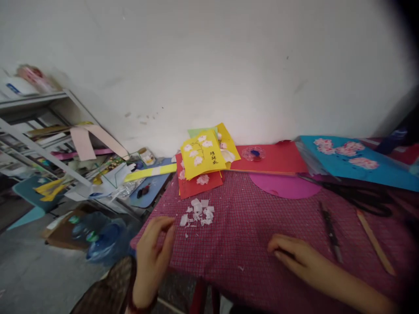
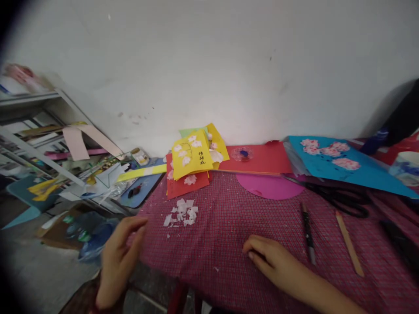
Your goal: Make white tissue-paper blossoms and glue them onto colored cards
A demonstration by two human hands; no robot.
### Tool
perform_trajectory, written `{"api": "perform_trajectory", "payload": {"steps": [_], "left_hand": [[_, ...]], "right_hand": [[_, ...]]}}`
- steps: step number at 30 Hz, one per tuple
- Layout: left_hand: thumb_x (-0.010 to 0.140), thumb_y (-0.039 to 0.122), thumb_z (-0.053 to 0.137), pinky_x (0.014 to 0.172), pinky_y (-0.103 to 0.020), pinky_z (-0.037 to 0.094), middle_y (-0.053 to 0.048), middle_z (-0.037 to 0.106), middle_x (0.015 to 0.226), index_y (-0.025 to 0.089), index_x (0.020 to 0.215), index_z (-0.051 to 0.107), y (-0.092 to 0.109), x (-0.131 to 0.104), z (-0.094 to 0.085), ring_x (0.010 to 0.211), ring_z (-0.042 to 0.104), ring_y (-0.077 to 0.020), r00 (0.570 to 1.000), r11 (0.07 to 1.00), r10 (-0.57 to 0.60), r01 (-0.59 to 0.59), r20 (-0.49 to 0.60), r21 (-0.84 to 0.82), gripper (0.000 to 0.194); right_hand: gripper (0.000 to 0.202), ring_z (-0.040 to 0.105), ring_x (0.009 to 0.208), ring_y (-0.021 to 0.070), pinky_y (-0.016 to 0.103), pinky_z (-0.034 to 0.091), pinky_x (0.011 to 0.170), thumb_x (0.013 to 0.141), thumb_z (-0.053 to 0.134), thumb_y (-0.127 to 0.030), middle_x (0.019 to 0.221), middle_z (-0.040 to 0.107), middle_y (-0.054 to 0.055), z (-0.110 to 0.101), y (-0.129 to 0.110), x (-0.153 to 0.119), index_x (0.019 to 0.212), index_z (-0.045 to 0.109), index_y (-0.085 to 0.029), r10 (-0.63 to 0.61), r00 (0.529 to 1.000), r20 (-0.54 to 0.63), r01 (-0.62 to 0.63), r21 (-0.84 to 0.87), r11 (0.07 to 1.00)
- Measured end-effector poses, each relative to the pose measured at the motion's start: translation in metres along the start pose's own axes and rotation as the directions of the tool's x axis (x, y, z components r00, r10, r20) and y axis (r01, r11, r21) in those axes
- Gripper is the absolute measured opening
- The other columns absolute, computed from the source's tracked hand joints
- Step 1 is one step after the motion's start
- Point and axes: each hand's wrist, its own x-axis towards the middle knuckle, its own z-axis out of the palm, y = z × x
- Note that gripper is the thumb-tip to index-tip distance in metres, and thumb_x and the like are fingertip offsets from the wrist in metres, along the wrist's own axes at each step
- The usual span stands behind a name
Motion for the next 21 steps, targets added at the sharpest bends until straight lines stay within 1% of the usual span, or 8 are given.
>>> {"api": "perform_trajectory", "payload": {"steps": [3, 6, 8, 11, 13, 15, 19, 21], "left_hand": [[0.078, 0.033, 0.058, 0.078, -0.035, 0.047, -0.006, 0.066, 0.089, 0.020, 0.094, 0.063, -0.040, 0.022, 0.009, 0.082, 0.061, -0.0218, 0.963, 0.961, -0.172, 0.117, 0.209, 0.251, 0.021], [0.076, 0.037, 0.057, 0.082, -0.039, 0.046, -0.010, 0.065, 0.095, 0.017, 0.100, 0.060, -0.074, 0.035, 0.022, 0.089, 0.061, -0.0250, 0.939, 0.927, -0.265, 0.186, 0.220, 0.325, 0.032], [0.079, 0.039, 0.050, 0.072, -0.036, 0.049, -0.010, 0.065, 0.090, 0.015, 0.104, 0.058, -0.082, 0.039, 0.034, 0.080, 0.063, -0.0233, 0.930, 0.929, -0.286, 0.212, 0.230, 0.303, 0.036], [0.082, 0.039, 0.039, 0.055, -0.030, 0.050, -0.005, 0.065, 0.078, 0.014, 0.107, 0.055, -0.076, 0.045, 0.052, 0.062, 0.063, -0.0184, 0.904, 0.938, -0.306, 0.234, 0.299, 0.254, 0.038], [0.082, 0.036, 0.039, 0.054, -0.028, 0.050, -0.004, 0.064, 0.077, 0.014, 0.104, 0.056, -0.066, 0.052, 0.060, 0.060, 0.062, -0.0166, 0.895, 0.949, -0.287, 0.216, 0.342, 0.232, 0.036], [0.081, 0.035, 0.041, 0.057, -0.027, 0.049, -0.003, 0.065, 0.078, 0.015, 0.097, 0.058, -0.058, 0.059, 0.063, 0.062, 0.061, -0.0163, 0.900, 0.956, -0.251, 0.173, 0.355, 0.237, 0.031], [0.079, 0.033, 0.047, 0.071, -0.032, 0.047, -0.006, 0.064, 0.078, 0.015, 0.082, 0.061, -0.052, 0.066, 0.057, 0.073, 0.059, -0.0198, 0.929, 0.944, -0.177, 0.066, 0.325, 0.325, 0.023], [0.075, 0.028, 0.053, 0.081, -0.035, 0.045, -0.007, 0.064, 0.088, 0.016, 0.088, 0.063, -0.052, 0.063, 0.055, 0.083, 0.059, -0.0217, 0.929, 0.935, -0.142, 0.013, 0.341, 0.355, 0.020]], "right_hand": [[0.019, 0.058, 0.081, 0.0182, 0.030, 0.046, 0.077, 0.090, 0.040, -0.025, 0.086, 0.063, 0.004, 0.001, 0.004, 0.001, 0.087, 0.059, -0.023, 0.011, 1.000, -0.016, -0.011, 0.011, 1.000], [0.020, 0.059, 0.083, 0.0187, 0.031, 0.046, 0.079, 0.090, 0.040, -0.026, 0.088, 0.064, 0.003, 0.001, 0.005, 0.001, 0.087, 0.060, -0.024, 0.024, 0.999, -0.025, -0.023, 0.030, 0.999], [0.020, 0.059, 0.083, 0.0186, 0.031, 0.046, 0.079, 0.090, 0.040, -0.025, 0.088, 0.064, 0.003, 0.001, 0.006, 0.001, 0.086, 0.060, -0.024, 0.030, 0.999, -0.029, -0.029, 0.038, 0.999], [0.020, 0.059, 0.082, 0.0184, 0.030, 0.046, 0.078, 0.090, 0.040, -0.025, 0.087, 0.064, 0.003, 0.001, 0.006, 0.002, 0.086, 0.059, -0.023, 0.022, 0.999, -0.036, -0.021, 0.038, 0.999], [0.019, 0.059, 0.081, 0.0179, 0.030, 0.046, 0.077, 0.090, 0.040, -0.024, 0.085, 0.064, 0.002, 0.001, 0.007, 0.001, 0.085, 0.059, -0.023, 0.011, 0.999, -0.045, -0.009, 0.032, 0.999], [0.019, 0.058, 0.080, 0.0171, 0.029, 0.045, 0.076, 0.089, 0.040, -0.023, 0.084, 0.063, 0.002, 0.001, 0.007, 0.000, 0.084, 0.058, -0.022, 0.004, 0.999, -0.052, -0.003, 0.025, 1.000], [0.018, 0.058, 0.081, 0.0174, 0.030, 0.045, 0.076, 0.088, 0.040, -0.021, 0.084, 0.064, 0.002, -0.002, 0.006, -0.002, 0.083, 0.058, -0.022, -0.001, 0.998, -0.065, 0.002, 0.013, 1.000], [0.018, 0.058, 0.081, 0.0180, 0.030, 0.045, 0.076, 0.088, 0.041, -0.022, 0.084, 0.064, 0.003, -0.002, 0.006, -0.002, 0.083, 0.059, -0.022, -0.001, 0.998, -0.069, 0.002, 0.014, 1.000]]}}
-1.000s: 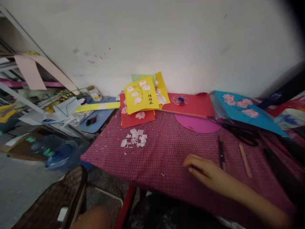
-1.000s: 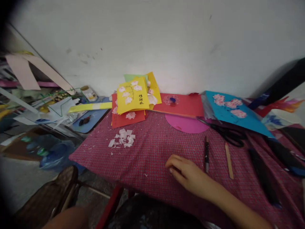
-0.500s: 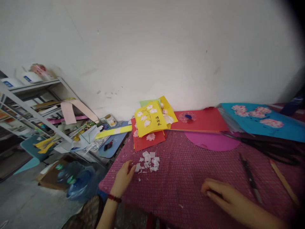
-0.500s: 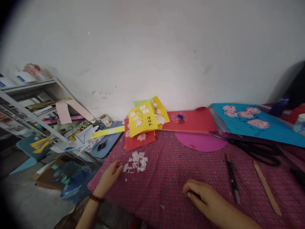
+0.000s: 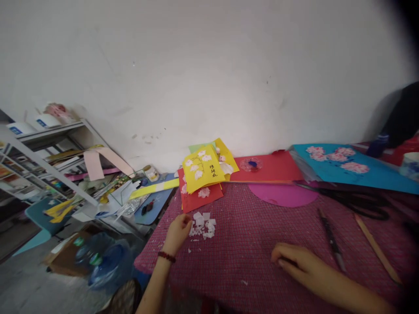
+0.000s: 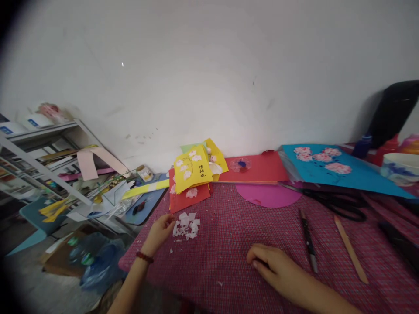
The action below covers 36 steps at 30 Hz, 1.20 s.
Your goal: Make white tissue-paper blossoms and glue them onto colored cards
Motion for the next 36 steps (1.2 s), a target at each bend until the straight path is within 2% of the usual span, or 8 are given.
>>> {"api": "perform_trajectory", "payload": {"steps": [4, 9, 12, 22, 25, 29, 32, 36], "left_hand": [[0.060, 0.014, 0.064, 0.096, -0.033, 0.038, -0.008, 0.056, 0.116, 0.020, 0.113, 0.059, 0.000, 0.001, 0.015, 0.107, 0.053, -0.0220, 0.996, 0.997, 0.078, -0.078, 0.034, 0.016, 0.054], [0.068, 0.020, 0.057, 0.080, -0.033, 0.044, -0.009, 0.058, 0.092, 0.014, 0.073, 0.067, -0.003, 0.026, 0.029, 0.083, 0.057, -0.0201, 0.997, 0.999, -0.001, -0.002, -0.080, -0.038, 0.013], [0.071, 0.030, 0.054, 0.068, -0.030, 0.043, -0.003, 0.056, 0.071, 0.015, 0.066, 0.062, -0.001, 0.040, 0.018, 0.071, 0.055, -0.0178, 0.992, 0.989, -0.061, 0.044, -0.114, -0.144, 0.018], [0.069, 0.039, 0.060, 0.043, -0.019, 0.026, 0.007, 0.044, 0.056, 0.015, 0.097, 0.058, 0.012, 0.012, -0.027, 0.044, 0.036, -0.0072, 0.959, 0.907, -0.074, 0.179, 0.274, -0.382, 0.037], [0.067, 0.026, 0.061, 0.044, -0.019, 0.025, 0.010, 0.036, 0.054, 0.015, 0.117, 0.054, -0.005, 0.005, -0.034, 0.045, 0.032, -0.0070, 0.894, 0.923, -0.026, 0.193, 0.446, -0.334, 0.051], [0.066, 0.007, 0.048, 0.046, -0.019, 0.020, 0.009, 0.028, 0.057, 0.022, 0.137, 0.038, -0.020, 0.010, -0.035, 0.049, 0.026, -0.0073, 0.787, 0.995, 0.031, 0.033, 0.616, -0.091, 0.073], [0.062, 0.002, 0.044, 0.049, -0.019, 0.022, 0.008, 0.034, 0.059, 0.024, 0.132, 0.045, -0.021, 0.020, -0.028, 0.052, 0.031, -0.0081, 0.814, 0.996, 0.019, -0.067, 0.581, 0.062, 0.074], [0.058, 0.003, 0.046, 0.055, -0.021, 0.029, 0.004, 0.048, 0.062, 0.015, 0.087, 0.067, -0.020, 0.031, -0.022, 0.058, 0.043, -0.0109, 0.868, 0.986, -0.005, -0.078, 0.496, 0.146, 0.037]], "right_hand": [[0.018, 0.059, 0.080, 0.0181, 0.031, 0.046, 0.076, 0.087, 0.041, -0.021, 0.084, 0.064, 0.003, 0.001, 0.001, 0.000, 0.082, 0.059, -0.022, -0.018, 1.000, 0.000, 0.018, 0.009, 1.000], [0.019, 0.059, 0.081, 0.0180, 0.030, 0.045, 0.076, 0.087, 0.041, -0.021, 0.084, 0.065, 0.003, 0.001, -0.002, 0.000, 0.082, 0.059, -0.022, 0.008, 1.000, -0.002, -0.008, 0.013, 1.000], [0.019, 0.059, 0.080, 0.0181, 0.029, 0.046, 0.075, 0.087, 0.041, -0.022, 0.083, 0.065, 0.003, -0.001, -0.002, 0.001, 0.080, 0.059, -0.022, 0.033, 0.999, -0.004, -0.033, 0.045, 0.998], [0.017, 0.060, 0.078, 0.0185, 0.028, 0.045, 0.074, 0.083, 0.045, -0.021, 0.082, 0.066, 0.002, -0.001, -0.002, 0.009, 0.081, 0.062, -0.022, 0.059, 0.998, 0.011, -0.060, 0.077, 0.995], [0.017, 0.059, 0.078, 0.0182, 0.028, 0.045, 0.073, 0.084, 0.044, -0.019, 0.082, 0.066, 0.002, 0.001, 0.001, 0.009, 0.081, 0.061, -0.021, 0.063, 0.998, 0.005, -0.063, 0.056, 0.996], [0.017, 0.059, 0.078, 0.0176, 0.027, 0.044, 0.073, 0.084, 0.044, -0.018, 0.083, 0.066, 0.003, 0.002, 0.006, 0.009, 0.082, 0.061, -0.020, 0.050, 0.999, 0.002, -0.050, 0.067, 0.996], [0.017, 0.059, 0.078, 0.0167, 0.026, 0.044, 0.073, 0.085, 0.043, -0.016, 0.082, 0.065, 0.002, 0.002, 0.009, 0.008, 0.081, 0.059, -0.020, 0.035, 0.999, 0.006, -0.035, 0.082, 0.996], [0.017, 0.059, 0.078, 0.0162, 0.026, 0.044, 0.073, 0.084, 0.043, -0.015, 0.081, 0.064, 0.002, 0.003, 0.011, 0.006, 0.080, 0.059, -0.020, 0.025, 1.000, -0.005, -0.024, 0.093, 0.995]]}}
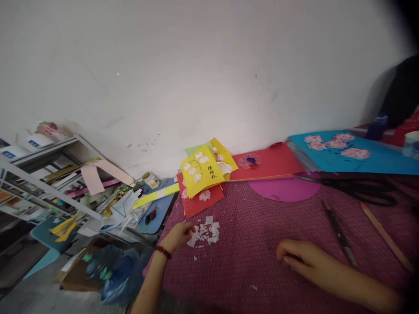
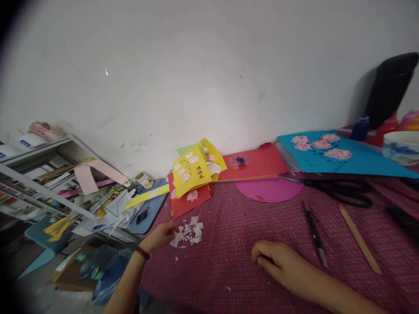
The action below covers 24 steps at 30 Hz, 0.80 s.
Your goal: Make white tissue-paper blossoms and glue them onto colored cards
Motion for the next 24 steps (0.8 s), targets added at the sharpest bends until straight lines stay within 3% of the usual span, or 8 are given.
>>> {"api": "perform_trajectory", "payload": {"steps": [3, 7, 12, 15, 17, 20, 22, 24], "left_hand": [[0.060, 0.007, 0.047, 0.055, -0.022, 0.030, 0.003, 0.051, 0.060, 0.015, 0.068, 0.061, 0.002, 0.000, -0.005, 0.058, 0.045, -0.0121, 0.998, 1.000, -0.012, 0.012, -0.062, -0.014, 0.018], [0.064, 0.013, 0.050, 0.056, -0.022, 0.032, 0.003, 0.051, 0.059, 0.016, 0.066, 0.056, 0.008, -0.012, -0.017, 0.059, 0.046, -0.0124, 0.996, 0.991, 0.012, -0.024, -0.092, -0.129, 0.007], [0.072, 0.027, 0.054, 0.061, -0.024, 0.038, 0.001, 0.056, 0.068, 0.015, 0.076, 0.058, 0.021, -0.032, -0.030, 0.062, 0.049, -0.0125, 0.990, 0.943, 0.007, -0.054, -0.143, -0.329, 0.013], [0.074, 0.030, 0.056, 0.063, -0.024, 0.041, 0.000, 0.059, 0.071, 0.015, 0.079, 0.059, 0.039, -0.041, -0.029, 0.063, 0.051, -0.0119, 0.988, 0.903, 0.020, -0.083, -0.151, -0.422, 0.015], [0.073, 0.029, 0.061, 0.063, -0.023, 0.041, 0.001, 0.059, 0.070, 0.016, 0.077, 0.060, 0.058, -0.044, -0.023, 0.063, 0.052, -0.0111, 0.990, 0.851, 0.077, -0.128, -0.120, -0.509, 0.014], [0.072, 0.025, 0.067, 0.060, -0.021, 0.040, 0.001, 0.060, 0.068, 0.015, 0.074, 0.062, 0.089, -0.042, -0.008, 0.061, 0.052, -0.0094, 0.978, 0.737, 0.207, -0.173, -0.025, -0.653, 0.011], [0.072, 0.023, 0.068, 0.059, -0.020, 0.039, 0.000, 0.060, 0.068, 0.014, 0.073, 0.064, 0.106, -0.036, 0.005, 0.060, 0.051, -0.0084, 0.961, 0.701, 0.273, -0.169, 0.041, -0.693, 0.010], [0.071, 0.023, 0.068, 0.058, -0.019, 0.039, 0.000, 0.060, 0.069, 0.013, 0.073, 0.063, 0.117, -0.028, 0.016, 0.059, 0.051, -0.0078, 0.957, 0.684, 0.283, -0.149, 0.071, -0.714, 0.011]], "right_hand": [[0.017, 0.059, 0.079, 0.0165, 0.027, 0.044, 0.074, 0.083, 0.043, -0.014, 0.082, 0.065, 0.002, 0.001, -0.001, 0.001, 0.081, 0.059, -0.020, -0.001, 1.000, -0.017, 0.001, -0.012, 1.000], [0.018, 0.059, 0.078, 0.0166, 0.027, 0.044, 0.073, 0.083, 0.043, -0.014, 0.082, 0.065, 0.003, 0.000, -0.002, 0.001, 0.081, 0.059, -0.020, -0.006, 1.000, -0.019, 0.005, -0.011, 1.000], [0.016, 0.058, 0.079, 0.0177, 0.029, 0.044, 0.075, 0.081, 0.045, -0.016, 0.081, 0.064, 0.003, 0.000, -0.002, -0.001, 0.079, 0.060, -0.020, 0.014, 0.999, -0.029, -0.013, 0.037, 0.999], [0.013, 0.056, 0.075, 0.0167, 0.029, 0.045, 0.070, 0.082, 0.046, -0.021, 0.080, 0.060, 0.002, 0.007, -0.017, 0.008, 0.083, 0.058, -0.020, 0.088, 0.996, -0.023, -0.081, 0.201, 0.976], [0.019, 0.056, 0.070, 0.0153, 0.027, 0.047, 0.061, 0.083, 0.047, -0.030, 0.084, 0.057, 0.003, 0.016, -0.035, 0.021, 0.098, 0.055, -0.021, 0.150, 0.988, 0.038, -0.152, 0.405, 0.901], [0.060, 0.059, 0.080, 0.0180, 0.028, 0.051, 0.056, 0.077, 0.057, -0.039, 0.114, 0.050, 0.010, 0.036, -0.063, 0.048, 0.129, 0.031, -0.025, 0.111, 0.984, 0.137, -0.175, 0.694, 0.698], [0.086, 0.059, 0.086, 0.0190, 0.029, 0.053, 0.055, 0.069, 0.067, -0.037, 0.129, 0.040, 0.012, 0.050, -0.075, 0.068, 0.136, 0.014, -0.030, 0.042, 0.985, 0.166, -0.158, 0.789, 0.594], [0.096, 0.059, 0.084, 0.0182, 0.028, 0.052, 0.053, 0.061, 0.074, -0.031, 0.127, 0.043, 0.011, 0.061, -0.080, 0.086, 0.136, 0.014, -0.030, 0.011, 0.993, 0.117, -0.103, 0.826, 0.555]]}}
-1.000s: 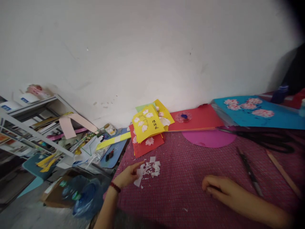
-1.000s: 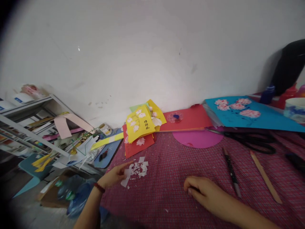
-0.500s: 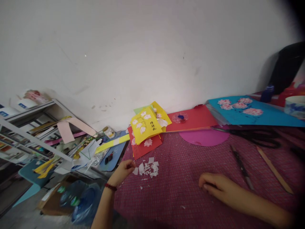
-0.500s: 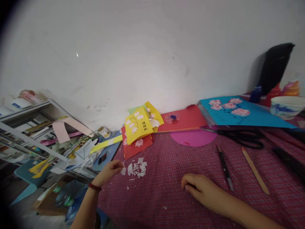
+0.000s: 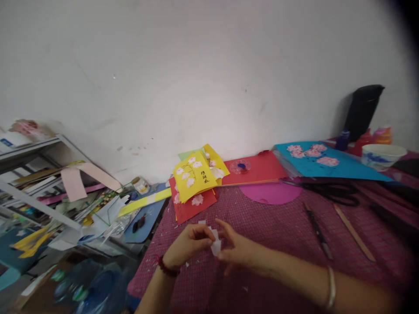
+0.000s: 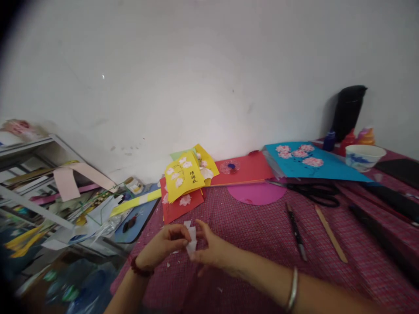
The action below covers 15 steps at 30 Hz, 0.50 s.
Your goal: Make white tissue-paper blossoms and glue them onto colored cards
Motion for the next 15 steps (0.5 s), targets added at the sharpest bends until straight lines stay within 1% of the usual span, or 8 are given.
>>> {"api": "perform_trajectory", "payload": {"steps": [1, 3, 4, 6, 8, 10, 12, 15], "left_hand": [[0.071, 0.024, 0.067, 0.058, -0.020, 0.040, 0.000, 0.060, 0.069, 0.013, 0.074, 0.062, -0.002, 0.005, 0.004, 0.058, 0.051, -0.0078, 1.000, 1.000, -0.016, 0.016, -0.015, -0.014, 0.013], [0.074, 0.028, 0.063, 0.057, -0.022, 0.043, -0.001, 0.061, 0.072, 0.014, 0.086, 0.060, -0.007, 0.010, 0.002, 0.057, 0.054, -0.0096, 0.996, 0.998, -0.055, 0.054, -0.074, -0.016, 0.018], [0.077, 0.029, 0.059, 0.057, -0.023, 0.045, -0.001, 0.061, 0.073, 0.015, 0.096, 0.057, -0.010, 0.011, -0.003, 0.057, 0.056, -0.0110, 0.990, 0.998, -0.056, 0.059, -0.127, 0.017, 0.024], [0.083, 0.030, 0.049, 0.057, -0.026, 0.047, -0.002, 0.060, 0.075, 0.017, 0.112, 0.050, -0.016, 0.007, -0.023, 0.060, 0.058, -0.0135, 0.966, 0.973, 0.012, 0.049, -0.259, 0.226, 0.032], [0.085, 0.024, 0.043, 0.065, -0.031, 0.050, -0.004, 0.061, 0.081, 0.016, 0.113, 0.050, -0.025, 0.001, -0.047, 0.069, 0.060, -0.0164, 0.926, 0.877, 0.138, 0.049, -0.350, 0.477, 0.030], [0.078, 0.013, 0.045, 0.081, -0.036, 0.048, -0.008, 0.062, 0.093, 0.017, 0.104, 0.059, -0.038, -0.004, -0.069, 0.088, 0.060, -0.0195, 0.917, 0.781, 0.206, 0.057, -0.343, 0.621, 0.029], [0.068, 0.002, 0.047, 0.097, -0.040, 0.038, -0.009, 0.060, 0.109, 0.019, 0.095, 0.065, -0.053, -0.004, -0.083, 0.107, 0.053, -0.0224, 0.934, 0.751, 0.206, 0.040, -0.291, 0.660, 0.037], [0.060, -0.004, 0.048, 0.104, -0.045, 0.029, -0.010, 0.053, 0.123, 0.020, 0.083, 0.068, -0.072, 0.002, -0.091, 0.122, 0.042, -0.0266, 0.944, 0.719, 0.214, 0.022, -0.251, 0.694, 0.038]], "right_hand": [[0.090, 0.058, 0.080, 0.0169, 0.025, 0.050, 0.050, 0.059, 0.074, -0.028, 0.118, 0.050, 0.009, 0.002, 0.003, 0.008, 0.133, 0.024, -0.026, -0.029, 0.999, -0.046, 0.029, -0.011, 1.000], [0.058, 0.056, 0.065, 0.0133, 0.021, 0.044, 0.046, 0.060, 0.071, -0.026, 0.088, 0.059, 0.002, -0.001, 0.007, 0.022, 0.112, 0.046, -0.019, -0.055, 0.981, -0.186, 0.044, -0.062, 0.997], [0.041, 0.053, 0.058, 0.0114, 0.020, 0.041, 0.044, 0.062, 0.068, -0.026, 0.074, 0.058, -0.001, -0.004, 0.008, 0.027, 0.098, 0.051, -0.017, -0.047, 0.966, -0.256, 0.027, -0.082, 0.996], [0.020, 0.049, 0.050, 0.0086, 0.018, 0.037, 0.043, 0.065, 0.063, -0.025, 0.059, 0.052, -0.005, -0.013, 0.010, 0.033, 0.078, 0.050, -0.018, -0.008, 0.938, -0.347, -0.024, -0.086, 0.996], [0.016, 0.048, 0.048, 0.0070, 0.018, 0.036, 0.043, 0.065, 0.059, -0.025, 0.058, 0.051, -0.006, -0.023, 0.012, 0.035, 0.075, 0.048, -0.019, 0.025, 0.925, -0.378, -0.050, -0.057, 0.997], [0.017, 0.048, 0.048, 0.0060, 0.017, 0.036, 0.044, 0.064, 0.058, -0.025, 0.059, 0.051, -0.007, -0.032, 0.014, 0.035, 0.074, 0.047, -0.019, 0.052, 0.917, -0.395, -0.070, -0.031, 0.997], [0.019, 0.048, 0.048, 0.0053, 0.017, 0.036, 0.044, 0.062, 0.059, -0.026, 0.061, 0.051, -0.007, -0.037, 0.017, 0.034, 0.075, 0.047, -0.018, 0.075, 0.916, -0.395, -0.086, -0.009, 0.996], [0.020, 0.049, 0.048, 0.0051, 0.017, 0.037, 0.044, 0.061, 0.061, -0.025, 0.063, 0.053, -0.006, -0.039, 0.021, 0.034, 0.076, 0.049, -0.018, 0.097, 0.924, -0.369, -0.101, 0.007, 0.995]]}}
